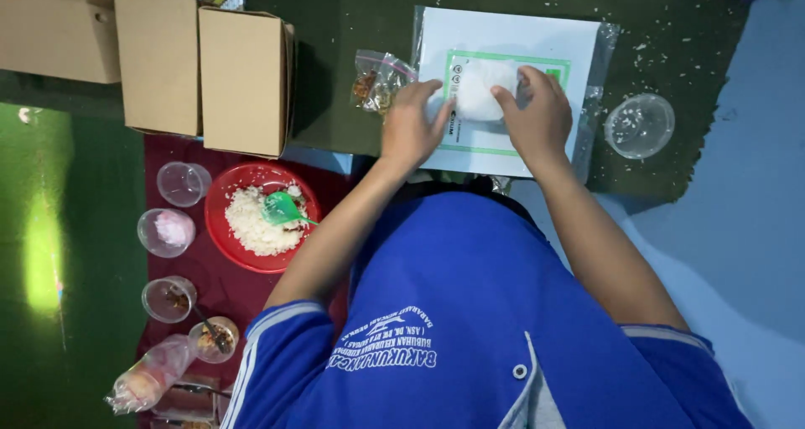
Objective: The person prepares food boxes by scooping various side dishes into containers, placing small bags of garnishes, adding a scoop of rice, and folding the box lids closed.
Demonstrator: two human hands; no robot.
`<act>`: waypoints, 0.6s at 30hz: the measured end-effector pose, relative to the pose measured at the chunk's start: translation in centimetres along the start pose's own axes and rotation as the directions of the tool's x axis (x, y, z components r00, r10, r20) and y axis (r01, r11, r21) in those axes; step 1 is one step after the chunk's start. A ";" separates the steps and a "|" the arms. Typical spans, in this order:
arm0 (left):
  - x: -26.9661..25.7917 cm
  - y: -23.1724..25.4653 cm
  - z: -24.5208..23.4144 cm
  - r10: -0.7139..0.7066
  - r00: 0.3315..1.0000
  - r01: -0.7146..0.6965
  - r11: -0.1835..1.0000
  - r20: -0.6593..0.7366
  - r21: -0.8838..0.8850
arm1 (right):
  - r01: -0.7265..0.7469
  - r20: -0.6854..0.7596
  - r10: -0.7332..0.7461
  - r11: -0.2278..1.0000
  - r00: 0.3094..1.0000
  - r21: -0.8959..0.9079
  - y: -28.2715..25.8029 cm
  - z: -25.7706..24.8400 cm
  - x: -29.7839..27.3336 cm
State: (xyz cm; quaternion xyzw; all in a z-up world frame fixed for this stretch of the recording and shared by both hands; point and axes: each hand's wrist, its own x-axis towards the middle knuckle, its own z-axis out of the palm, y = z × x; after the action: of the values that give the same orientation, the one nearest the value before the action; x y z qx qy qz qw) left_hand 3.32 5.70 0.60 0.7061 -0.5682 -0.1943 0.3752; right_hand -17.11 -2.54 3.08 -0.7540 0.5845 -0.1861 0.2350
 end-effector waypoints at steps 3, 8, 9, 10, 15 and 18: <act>-1.9 -2.0 -4.4 0.125 0.980 -0.115 0.991 -0.155 0.075 | 0.415 -0.223 -0.398 0.909 0.890 0.030 0.8 0.5 -0.9; -4.9 -4.5 -11.1 0.281 0.896 -0.155 0.924 -0.344 0.349 | 0.605 -0.217 -0.574 0.787 0.789 0.119 -2.0 1.4 -1.6; -5.4 -5.2 -12.5 0.356 0.855 -0.172 0.880 -0.376 0.442 | 0.629 -0.198 -0.598 0.759 0.776 0.171 -2.9 1.6 -1.7; -5.8 -5.4 -13.7 0.349 0.853 -0.155 0.879 -0.388 0.450 | 0.640 -0.193 -0.611 0.747 0.768 0.179 -3.6 2.1 -1.6; -6.9 -8.5 -18.4 0.168 0.840 0.154 0.837 -0.515 0.525 | 0.420 0.073 -0.528 0.744 0.846 0.520 -9.5 5.4 -2.1; -6.8 -10.4 -20.0 0.110 0.877 0.164 0.846 -0.468 0.507 | 0.247 0.278 -0.499 0.748 0.821 0.616 -14.7 5.7 -3.2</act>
State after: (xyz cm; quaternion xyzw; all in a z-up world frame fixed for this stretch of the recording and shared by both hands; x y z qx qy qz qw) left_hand 22.27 19.08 4.55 0.8158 -0.4780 0.1465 0.2908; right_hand -3.05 4.40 6.82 -0.7779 0.2715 -0.2223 0.5213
